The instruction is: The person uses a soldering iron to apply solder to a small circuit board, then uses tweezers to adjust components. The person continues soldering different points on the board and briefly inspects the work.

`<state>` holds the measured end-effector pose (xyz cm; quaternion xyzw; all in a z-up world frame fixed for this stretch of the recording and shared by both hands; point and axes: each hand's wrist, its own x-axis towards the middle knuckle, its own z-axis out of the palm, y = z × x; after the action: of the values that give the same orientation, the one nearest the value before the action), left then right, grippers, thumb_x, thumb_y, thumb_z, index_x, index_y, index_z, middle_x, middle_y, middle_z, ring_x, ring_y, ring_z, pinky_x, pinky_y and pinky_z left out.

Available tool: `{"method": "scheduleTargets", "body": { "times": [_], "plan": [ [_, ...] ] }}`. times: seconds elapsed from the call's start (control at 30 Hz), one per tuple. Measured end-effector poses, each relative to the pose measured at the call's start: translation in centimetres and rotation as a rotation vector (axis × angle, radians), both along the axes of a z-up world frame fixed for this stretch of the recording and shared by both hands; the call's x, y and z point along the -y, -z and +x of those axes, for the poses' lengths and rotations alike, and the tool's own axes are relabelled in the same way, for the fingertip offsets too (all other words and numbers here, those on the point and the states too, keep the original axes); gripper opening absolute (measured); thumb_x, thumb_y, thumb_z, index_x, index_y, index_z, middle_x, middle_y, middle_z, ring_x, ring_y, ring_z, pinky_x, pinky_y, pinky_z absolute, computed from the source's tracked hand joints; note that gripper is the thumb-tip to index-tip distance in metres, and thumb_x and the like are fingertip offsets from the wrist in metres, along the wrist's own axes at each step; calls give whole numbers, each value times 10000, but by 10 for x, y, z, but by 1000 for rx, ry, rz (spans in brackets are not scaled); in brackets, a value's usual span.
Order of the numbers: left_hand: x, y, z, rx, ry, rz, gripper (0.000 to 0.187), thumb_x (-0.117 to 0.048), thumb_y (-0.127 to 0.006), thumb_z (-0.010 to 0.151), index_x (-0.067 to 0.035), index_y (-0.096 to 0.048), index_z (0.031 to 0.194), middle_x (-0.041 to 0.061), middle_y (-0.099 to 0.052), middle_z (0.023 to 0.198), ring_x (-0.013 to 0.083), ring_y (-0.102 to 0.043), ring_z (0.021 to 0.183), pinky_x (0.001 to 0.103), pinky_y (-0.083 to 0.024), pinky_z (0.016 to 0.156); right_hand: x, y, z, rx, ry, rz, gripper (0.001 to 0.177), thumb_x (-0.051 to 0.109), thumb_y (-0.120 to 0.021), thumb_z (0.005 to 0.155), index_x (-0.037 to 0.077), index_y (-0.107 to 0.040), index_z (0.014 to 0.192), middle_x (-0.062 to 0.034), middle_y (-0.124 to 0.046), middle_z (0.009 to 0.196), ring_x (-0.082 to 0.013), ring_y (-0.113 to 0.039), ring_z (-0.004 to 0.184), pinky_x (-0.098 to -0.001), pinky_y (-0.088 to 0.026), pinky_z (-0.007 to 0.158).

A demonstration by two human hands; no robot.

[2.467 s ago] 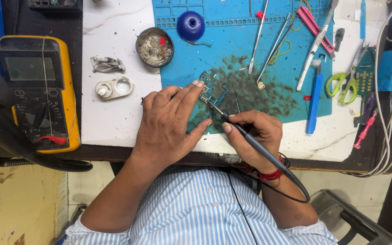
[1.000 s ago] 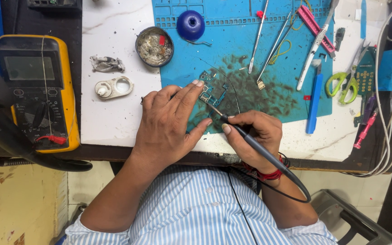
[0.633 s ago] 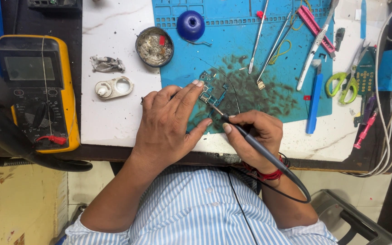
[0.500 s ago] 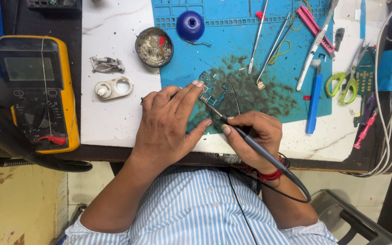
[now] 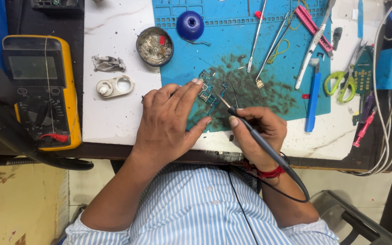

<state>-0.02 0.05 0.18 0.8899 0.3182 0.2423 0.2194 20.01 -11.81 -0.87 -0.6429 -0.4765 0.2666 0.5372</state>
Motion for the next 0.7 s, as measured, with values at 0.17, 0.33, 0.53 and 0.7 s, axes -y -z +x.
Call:
{"method": "scheduleTargets", "body": {
  "times": [0.17, 0.33, 0.53, 0.7],
  "plan": [
    [0, -3, -1, -3, -9, 11, 725, -400, -782, 909, -19, -506, 1462, 131, -605, 1429, 287, -547, 1231, 447, -378, 1046, 9, -8, 6, 122, 97, -12, 127, 13, -761, 947, -19, -684, 1044, -70, -712, 850, -70, -636, 714, -208, -475, 629],
    [-1, -5, 0, -15, -3, 7, 740, -425, -783, 890, -13, -514, 1442, 130, -597, 1421, 284, -534, 1233, 460, -382, 1032, 19, -29, 15, 367, 96, -133, 103, 48, -771, 905, -17, -705, 950, -66, -713, 796, -82, -666, 689, -225, -501, 623],
    [1, 0, -4, 71, 16, 9, 734, -423, -795, 881, 4, -542, 1423, 143, -615, 1393, 282, -568, 1203, 431, -404, 994, 16, -45, 13, 311, 74, -123, 103, 56, -758, 940, -6, -681, 970, -51, -705, 808, -89, -646, 699, -237, -505, 649],
    [21, 4, -13, 423, 29, -122, 456, -331, -814, 975, -87, -631, 1313, 73, -692, 1318, 204, -656, 1196, 375, -523, 1022, -10, -63, -13, 39, -54, -23, 197, 67, -788, 933, 34, -605, 996, -10, -667, 785, -64, -638, 663, -214, -481, 578]
  ]
}}
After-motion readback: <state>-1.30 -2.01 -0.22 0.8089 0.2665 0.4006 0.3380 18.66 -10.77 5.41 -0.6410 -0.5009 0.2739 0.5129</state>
